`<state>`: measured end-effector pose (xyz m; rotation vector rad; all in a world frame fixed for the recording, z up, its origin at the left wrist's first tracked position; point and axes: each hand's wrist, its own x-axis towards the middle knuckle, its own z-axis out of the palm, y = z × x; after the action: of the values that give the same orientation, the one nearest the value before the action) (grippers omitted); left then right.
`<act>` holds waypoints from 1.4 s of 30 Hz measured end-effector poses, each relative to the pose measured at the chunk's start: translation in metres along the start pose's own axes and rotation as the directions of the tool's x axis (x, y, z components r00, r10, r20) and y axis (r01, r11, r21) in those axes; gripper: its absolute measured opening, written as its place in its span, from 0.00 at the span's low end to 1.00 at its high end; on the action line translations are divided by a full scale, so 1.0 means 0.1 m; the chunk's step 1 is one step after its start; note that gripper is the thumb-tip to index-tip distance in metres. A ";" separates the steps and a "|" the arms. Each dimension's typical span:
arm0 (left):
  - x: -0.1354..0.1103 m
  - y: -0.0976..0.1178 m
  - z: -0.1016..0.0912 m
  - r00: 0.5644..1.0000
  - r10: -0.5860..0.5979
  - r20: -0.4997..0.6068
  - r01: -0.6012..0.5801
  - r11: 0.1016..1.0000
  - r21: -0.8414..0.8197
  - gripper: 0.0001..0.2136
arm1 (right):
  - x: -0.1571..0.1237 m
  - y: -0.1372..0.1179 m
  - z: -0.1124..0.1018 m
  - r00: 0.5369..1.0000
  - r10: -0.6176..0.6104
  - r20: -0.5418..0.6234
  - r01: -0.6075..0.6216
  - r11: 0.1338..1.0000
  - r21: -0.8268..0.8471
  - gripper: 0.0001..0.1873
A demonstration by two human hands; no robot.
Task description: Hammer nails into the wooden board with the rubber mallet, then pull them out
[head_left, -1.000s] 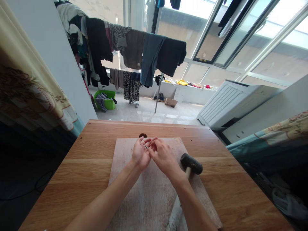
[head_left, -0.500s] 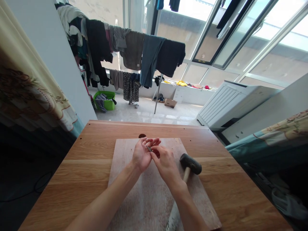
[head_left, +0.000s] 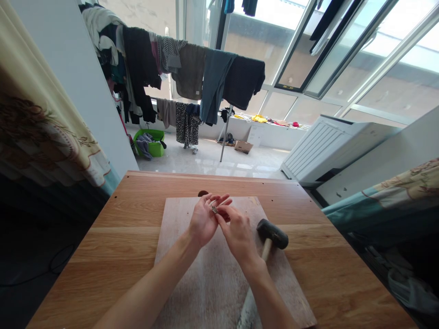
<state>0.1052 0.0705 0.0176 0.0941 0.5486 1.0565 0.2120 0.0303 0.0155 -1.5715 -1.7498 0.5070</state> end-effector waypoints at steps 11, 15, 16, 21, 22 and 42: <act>0.05 -0.05 -0.06 1.000 0.021 -0.001 -0.021 1.000 -0.016 0.18 | 0.00 0.01 -0.01 0.998 0.000 0.058 0.008 0.990 -0.144 0.10; 0.07 -0.08 -0.08 0.999 -0.042 -0.006 0.042 0.999 0.025 0.20 | 0.01 0.02 -0.04 0.995 0.029 0.093 -0.004 0.967 -0.256 0.09; 0.07 -0.08 -0.09 0.999 -0.048 -0.002 0.048 0.998 0.039 0.21 | 0.02 0.03 -0.05 0.995 0.032 0.097 -0.005 0.964 -0.264 0.08; 0.08 -0.10 -0.10 0.997 -0.068 0.018 0.067 0.994 0.085 0.23 | 0.04 0.05 -0.08 0.993 0.035 0.110 -0.008 0.971 -0.238 0.09; 0.09 -0.10 -0.11 0.998 -0.066 0.014 0.065 0.994 0.087 0.23 | 0.04 0.06 -0.08 0.993 0.033 0.114 -0.006 0.973 -0.230 0.09; 0.13 -0.22 -0.19 0.996 0.067 -0.065 -0.058 0.990 0.129 0.08 | 0.07 0.10 -0.07 0.983 0.007 0.185 0.026 0.984 -0.176 0.10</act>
<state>0.1187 0.0670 -0.0113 0.1886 0.6791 1.0884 0.2237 0.0373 0.0151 -1.6829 -1.9895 0.5181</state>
